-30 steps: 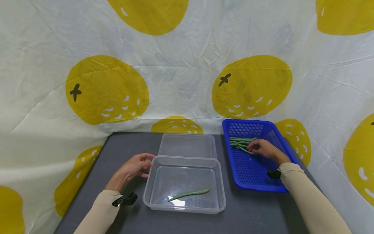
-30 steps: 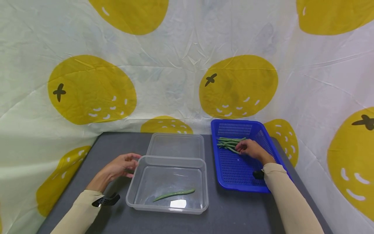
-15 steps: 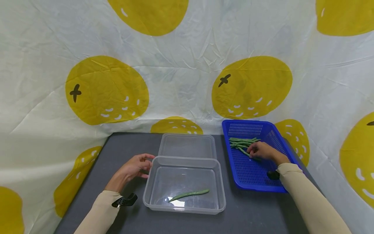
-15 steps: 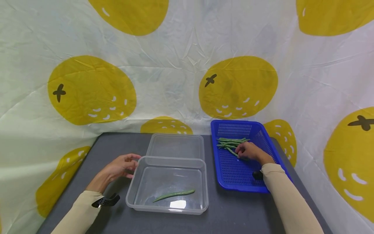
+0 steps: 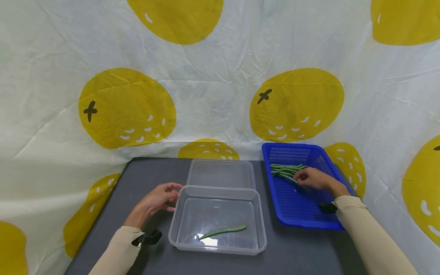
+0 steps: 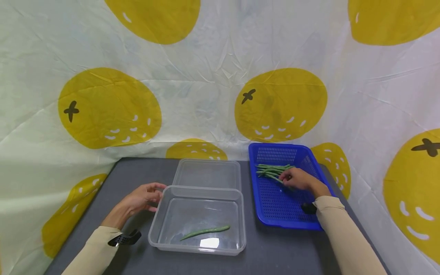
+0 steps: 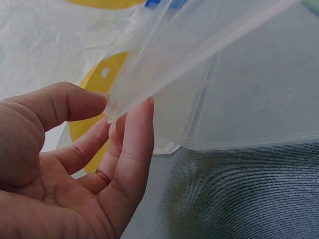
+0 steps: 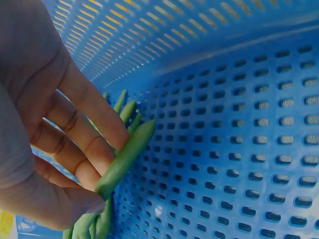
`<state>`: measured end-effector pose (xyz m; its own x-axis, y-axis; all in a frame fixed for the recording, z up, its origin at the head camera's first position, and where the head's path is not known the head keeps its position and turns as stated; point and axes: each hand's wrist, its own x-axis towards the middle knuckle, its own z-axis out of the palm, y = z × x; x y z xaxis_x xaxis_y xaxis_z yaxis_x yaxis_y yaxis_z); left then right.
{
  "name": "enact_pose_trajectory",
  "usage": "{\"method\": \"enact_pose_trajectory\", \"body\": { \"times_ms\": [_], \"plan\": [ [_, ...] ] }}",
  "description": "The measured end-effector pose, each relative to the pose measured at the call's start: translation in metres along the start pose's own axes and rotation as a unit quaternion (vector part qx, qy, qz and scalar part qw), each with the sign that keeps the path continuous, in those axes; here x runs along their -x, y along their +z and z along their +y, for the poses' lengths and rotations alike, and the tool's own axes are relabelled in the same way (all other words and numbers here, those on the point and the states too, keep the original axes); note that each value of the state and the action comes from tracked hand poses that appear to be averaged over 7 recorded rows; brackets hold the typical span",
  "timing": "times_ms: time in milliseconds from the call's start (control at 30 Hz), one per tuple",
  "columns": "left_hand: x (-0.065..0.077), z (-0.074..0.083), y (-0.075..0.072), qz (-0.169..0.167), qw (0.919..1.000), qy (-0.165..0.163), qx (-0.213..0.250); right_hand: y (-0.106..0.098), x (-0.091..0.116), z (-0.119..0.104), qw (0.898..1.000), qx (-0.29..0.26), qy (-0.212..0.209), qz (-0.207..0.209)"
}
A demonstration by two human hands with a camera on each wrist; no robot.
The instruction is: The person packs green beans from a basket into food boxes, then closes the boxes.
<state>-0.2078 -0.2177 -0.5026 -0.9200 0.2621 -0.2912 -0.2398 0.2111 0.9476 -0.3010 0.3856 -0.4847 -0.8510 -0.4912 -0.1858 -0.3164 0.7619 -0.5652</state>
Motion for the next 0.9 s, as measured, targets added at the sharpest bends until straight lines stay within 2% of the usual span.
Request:
{"method": "enact_pose_trajectory", "body": {
  "times_ms": [400, 667, 900],
  "plan": [
    [0.0, -0.001, 0.001, 0.002, 1.0, -0.001, -0.004, -0.01, 0.011, -0.003, 0.998, -0.059, -0.02, 0.019],
    [0.0, 0.0, 0.002, 0.008, 0.9999, -0.003, -0.007, -0.009, 0.011, -0.014, 0.996, -0.056, -0.068, 0.029],
    [-0.001, -0.001, 0.0, 0.008, 0.9999, -0.008, -0.007, -0.009, 0.009, -0.032, 0.993, -0.069, -0.085, 0.036]
  ]
}}
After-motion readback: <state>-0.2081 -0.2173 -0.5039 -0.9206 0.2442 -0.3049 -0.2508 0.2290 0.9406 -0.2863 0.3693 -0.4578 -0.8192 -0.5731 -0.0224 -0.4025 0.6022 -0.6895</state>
